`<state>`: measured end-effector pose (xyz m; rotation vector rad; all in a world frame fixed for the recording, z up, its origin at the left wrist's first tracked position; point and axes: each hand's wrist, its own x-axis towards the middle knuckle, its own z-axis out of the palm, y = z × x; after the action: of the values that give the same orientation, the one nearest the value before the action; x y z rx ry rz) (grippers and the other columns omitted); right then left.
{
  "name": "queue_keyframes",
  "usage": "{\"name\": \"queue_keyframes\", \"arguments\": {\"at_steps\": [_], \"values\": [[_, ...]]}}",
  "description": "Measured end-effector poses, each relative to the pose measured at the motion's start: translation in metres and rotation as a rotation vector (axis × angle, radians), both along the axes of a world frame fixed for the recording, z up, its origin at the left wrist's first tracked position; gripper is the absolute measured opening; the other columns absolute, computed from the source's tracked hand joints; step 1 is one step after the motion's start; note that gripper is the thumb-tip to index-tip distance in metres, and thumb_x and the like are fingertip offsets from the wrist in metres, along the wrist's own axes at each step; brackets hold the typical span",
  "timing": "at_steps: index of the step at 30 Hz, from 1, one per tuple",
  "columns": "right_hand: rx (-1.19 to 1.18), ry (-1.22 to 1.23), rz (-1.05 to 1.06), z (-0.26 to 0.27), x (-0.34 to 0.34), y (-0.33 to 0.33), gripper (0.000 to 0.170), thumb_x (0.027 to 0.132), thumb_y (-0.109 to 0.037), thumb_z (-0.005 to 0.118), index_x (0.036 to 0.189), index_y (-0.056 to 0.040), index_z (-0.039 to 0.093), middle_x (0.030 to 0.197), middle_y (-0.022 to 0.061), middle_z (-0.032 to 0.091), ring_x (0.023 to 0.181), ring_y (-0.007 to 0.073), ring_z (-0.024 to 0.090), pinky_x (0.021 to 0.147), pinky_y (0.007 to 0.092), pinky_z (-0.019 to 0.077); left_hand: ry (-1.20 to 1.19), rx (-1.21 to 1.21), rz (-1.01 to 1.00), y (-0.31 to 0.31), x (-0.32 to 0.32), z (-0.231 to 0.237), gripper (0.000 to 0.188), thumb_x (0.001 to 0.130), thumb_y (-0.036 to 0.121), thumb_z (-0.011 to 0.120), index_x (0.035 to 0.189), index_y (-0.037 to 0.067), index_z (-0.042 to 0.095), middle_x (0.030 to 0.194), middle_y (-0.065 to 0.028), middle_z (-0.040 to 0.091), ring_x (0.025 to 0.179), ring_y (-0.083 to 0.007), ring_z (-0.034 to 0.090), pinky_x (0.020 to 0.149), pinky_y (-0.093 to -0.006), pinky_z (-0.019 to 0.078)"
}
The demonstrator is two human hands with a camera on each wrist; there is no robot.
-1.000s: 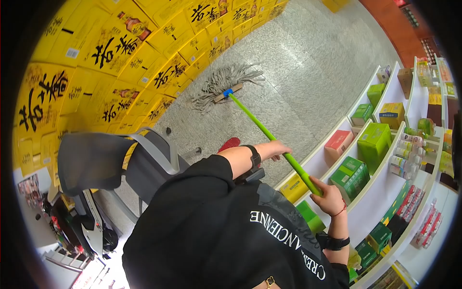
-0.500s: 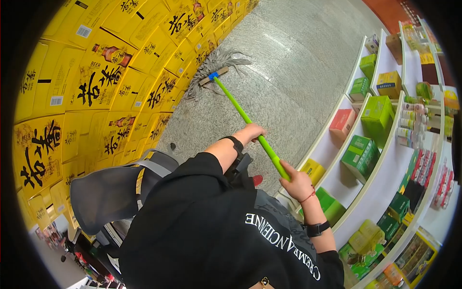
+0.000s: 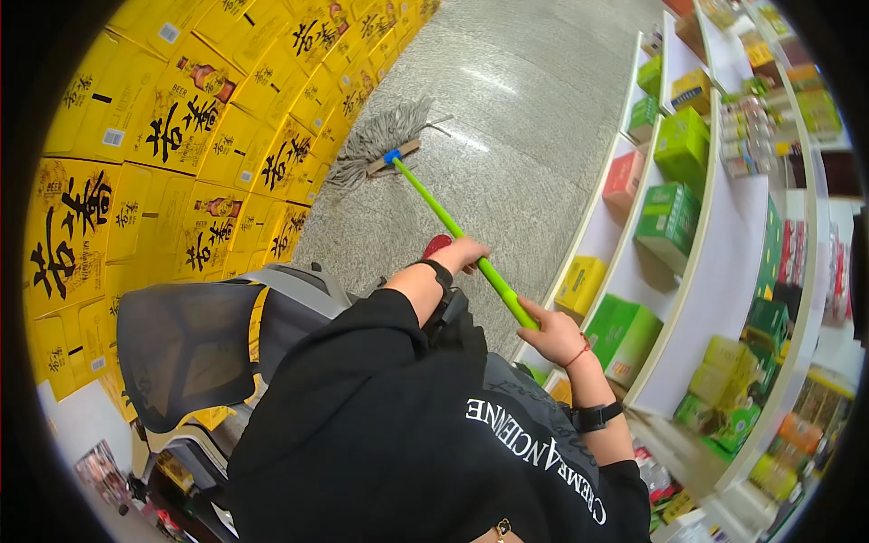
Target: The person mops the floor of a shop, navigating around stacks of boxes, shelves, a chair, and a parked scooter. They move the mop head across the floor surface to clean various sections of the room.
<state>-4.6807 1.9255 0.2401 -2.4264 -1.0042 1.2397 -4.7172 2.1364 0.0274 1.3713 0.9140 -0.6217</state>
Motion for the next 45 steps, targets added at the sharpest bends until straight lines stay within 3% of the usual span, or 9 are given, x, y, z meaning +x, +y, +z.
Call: {"name": "queue_keyframes", "arguments": {"at_steps": [3, 6, 10, 18, 21, 24, 30, 34, 45], "values": [[-0.049, 0.005, -0.066, 0.009, -0.029, -0.066, 0.056, 0.074, -0.032, 0.061, 0.127, -0.0176, 0.047, 0.092, 0.0219, 0.061, 0.086, 0.0363, 0.059, 0.077, 0.0413, 0.0472, -0.035, -0.064, -0.076, -0.061, -0.024, 0.019, 0.032, 0.073, 0.029, 0.058, 0.079, -0.002, 0.061, 0.072, -0.0124, 0.061, 0.06, -0.0223, 0.061, 0.051, -0.0329, 0.0519], [-0.015, 0.106, -0.173, 0.02, -0.048, -0.125, 0.056, 0.073, -0.029, 0.064, 0.125, -0.0153, 0.049, 0.1, 0.0202, 0.061, 0.092, 0.0318, 0.06, 0.08, 0.0359, 0.0461, 0.08, -0.103, -0.401, -0.111, -0.04, 0.038, 0.052, 0.079, 0.048, 0.049, 0.105, 0.004, 0.059, 0.095, -0.0177, 0.063, 0.084, -0.0296, 0.062, 0.078, -0.0457, 0.041], [0.146, 0.191, -0.328, 0.028, -0.062, -0.171, 0.053, 0.073, -0.019, 0.065, 0.123, -0.0083, 0.05, 0.115, 0.0154, 0.058, 0.103, 0.0234, 0.058, 0.087, 0.0296, 0.0424, 0.053, -0.12, -0.407, -0.148, -0.046, 0.048, 0.042, 0.074, 0.044, 0.058, 0.089, 0.005, 0.063, 0.078, -0.0152, 0.063, 0.059, -0.0254, 0.062, 0.062, -0.0425, 0.047], [0.134, 0.112, -0.303, 0.02, -0.012, -0.126, 0.051, 0.071, -0.023, 0.065, 0.12, -0.0107, 0.054, 0.106, 0.0157, 0.061, 0.097, 0.0271, 0.06, 0.085, 0.0322, 0.0448, 0.024, -0.091, -0.093, -0.115, -0.006, 0.067, 0.029, 0.072, 0.029, 0.062, 0.068, 0.001, 0.058, 0.061, -0.0075, 0.054, 0.047, -0.0179, 0.05, 0.045, -0.0309, 0.0429], [0.13, 0.121, -0.322, 0.0, 0.008, -0.089, 0.051, 0.072, -0.025, 0.064, 0.12, -0.0132, 0.054, 0.103, 0.016, 0.062, 0.094, 0.0286, 0.06, 0.083, 0.0334, 0.0454, -0.026, -0.053, 0.04, -0.084, 0.013, 0.009, 0.027, 0.073, 0.026, 0.061, 0.067, 0.001, 0.057, 0.059, -0.007, 0.052, 0.049, -0.0191, 0.05, 0.047, -0.0318, 0.0414], [0.17, 0.11, -0.31, -0.027, 0.021, -0.052, 0.051, 0.074, -0.026, 0.063, 0.122, -0.0155, 0.052, 0.102, 0.0163, 0.062, 0.092, 0.0269, 0.06, 0.082, 0.0322, 0.0455, 0.062, 0.104, 0.006, -0.041, 0.033, 0.031, 0.026, 0.075, 0.024, 0.058, 0.069, -0.002, 0.057, 0.062, -0.0091, 0.054, 0.053, -0.0203, 0.052, 0.048, -0.0337, 0.0415], [0.099, -0.01, -0.263, -0.042, 0.039, 0.001, 0.052, 0.079, -0.034, 0.057, 0.127, -0.0216, 0.046, 0.099, 0.0177, 0.062, 0.089, 0.0325, 0.06, 0.08, 0.0386, 0.0466, 0.028, 0.21, -0.077, 0.017, 0.059, -0.034, 0.037, 0.079, 0.028, 0.054, 0.087, -0.008, 0.059, 0.08, -0.0171, 0.061, 0.069, -0.0257, 0.059, 0.062, -0.0367, 0.0465], [0.061, -0.053, -0.249, -0.038, 0.026, -0.009, 0.049, 0.08, -0.038, 0.052, 0.126, -0.0226, 0.047, 0.089, 0.0194, 0.063, 0.082, 0.0362, 0.06, 0.075, 0.0444, 0.0467, 0.047, 0.301, -0.173, 0.003, 0.056, -0.056, 0.052, 0.082, 0.036, 0.052, 0.107, -0.01, 0.055, 0.109, -0.0255, 0.057, 0.102, -0.0346, 0.056, 0.089, -0.0357, 0.0418], [0.047, -0.085, -0.404, -0.023, -0.078, -0.114, 0.051, 0.08, -0.039, 0.055, 0.127, -0.0202, 0.046, 0.089, 0.0186, 0.063, 0.083, 0.0385, 0.059, 0.075, 0.0452, 0.0467, -0.002, 0.33, -0.589, -0.113, 0.014, -0.03, 0.053, 0.083, 0.04, 0.047, 0.107, -0.007, 0.056, 0.109, -0.0235, 0.056, 0.099, -0.032, 0.057, 0.086, -0.0375, 0.044]]}}
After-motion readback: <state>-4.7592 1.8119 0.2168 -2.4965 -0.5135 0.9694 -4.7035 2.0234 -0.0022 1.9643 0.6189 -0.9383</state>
